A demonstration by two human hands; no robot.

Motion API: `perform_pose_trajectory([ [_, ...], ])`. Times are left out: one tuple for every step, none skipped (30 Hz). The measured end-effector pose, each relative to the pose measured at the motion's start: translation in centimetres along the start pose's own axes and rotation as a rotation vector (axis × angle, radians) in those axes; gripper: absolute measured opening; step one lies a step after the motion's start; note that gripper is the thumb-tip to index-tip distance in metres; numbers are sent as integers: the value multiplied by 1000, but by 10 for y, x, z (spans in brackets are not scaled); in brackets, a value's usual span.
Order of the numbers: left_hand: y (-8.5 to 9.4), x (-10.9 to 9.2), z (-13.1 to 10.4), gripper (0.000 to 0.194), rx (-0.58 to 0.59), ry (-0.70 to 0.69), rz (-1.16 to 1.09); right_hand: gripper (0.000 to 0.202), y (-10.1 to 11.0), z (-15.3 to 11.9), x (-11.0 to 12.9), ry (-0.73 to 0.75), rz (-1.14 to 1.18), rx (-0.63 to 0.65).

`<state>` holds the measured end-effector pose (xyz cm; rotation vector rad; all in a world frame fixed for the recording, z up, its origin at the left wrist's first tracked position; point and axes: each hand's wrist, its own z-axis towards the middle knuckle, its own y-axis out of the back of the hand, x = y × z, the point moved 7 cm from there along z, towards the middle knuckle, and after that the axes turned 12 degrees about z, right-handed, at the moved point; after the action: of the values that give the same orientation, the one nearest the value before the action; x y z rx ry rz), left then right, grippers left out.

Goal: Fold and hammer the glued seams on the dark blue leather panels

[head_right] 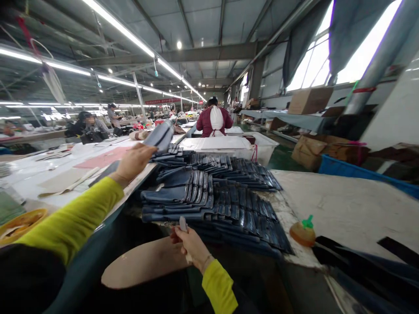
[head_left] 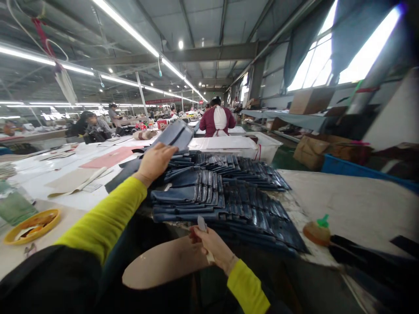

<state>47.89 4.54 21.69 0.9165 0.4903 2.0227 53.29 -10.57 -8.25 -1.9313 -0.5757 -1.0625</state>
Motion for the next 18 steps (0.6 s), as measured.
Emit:
perform_pose_trajectory([
  [-29,-22,-11,35,123,-48,-57,26,0,-2,-3,6,-30,5],
  [-59,-44,-27,36,263,-68,-123,30,-1,-4,-5,20,-66,17],
  [-90,-64,-47,37,422,-51,-194,36,-2,-6,-7,38,-101,35],
  [-119,-79,-70,39,578,15,-254,42,-3,-8,-10,53,-136,63],
  [-139,-94,-91,42,646,41,-270,49,-5,-10,-12,61,-165,93],
  [-155,-107,-111,44,698,43,-288,55,-5,-11,-15,57,-191,121],
  [-168,-116,-128,46,741,47,-309,59,-6,-12,-17,50,-212,139],
  [-175,-120,-142,46,758,61,-321,63,-5,-13,-19,45,-232,145],
  [-180,-119,-152,45,764,73,-333,65,-5,-13,-20,40,-251,145],
  [-182,-113,-158,44,758,92,-340,66,-6,-12,-20,37,-267,144],
  [-182,-104,-162,43,744,114,-342,66,-9,-12,-20,38,-278,150],
  [-180,-91,-163,42,728,136,-342,66,-14,-11,-19,39,-285,172],
  [-178,-77,-162,42,712,158,-338,64,-21,-10,-17,43,-287,201],
  [-175,-61,-161,42,697,181,-330,62,-29,-9,-15,45,-288,232],
  [-173,-45,-159,42,684,204,-320,60,-39,-7,-13,48,-286,259],
  [-170,-29,-157,42,671,229,-307,57,-48,-5,-11,49,-280,279],
  [-168,-13,-156,42,657,253,-294,54,-58,-1,-9,45,-273,293],
  [-166,3,-154,42,644,277,-278,51,-68,5,-7,40,-262,302],
])
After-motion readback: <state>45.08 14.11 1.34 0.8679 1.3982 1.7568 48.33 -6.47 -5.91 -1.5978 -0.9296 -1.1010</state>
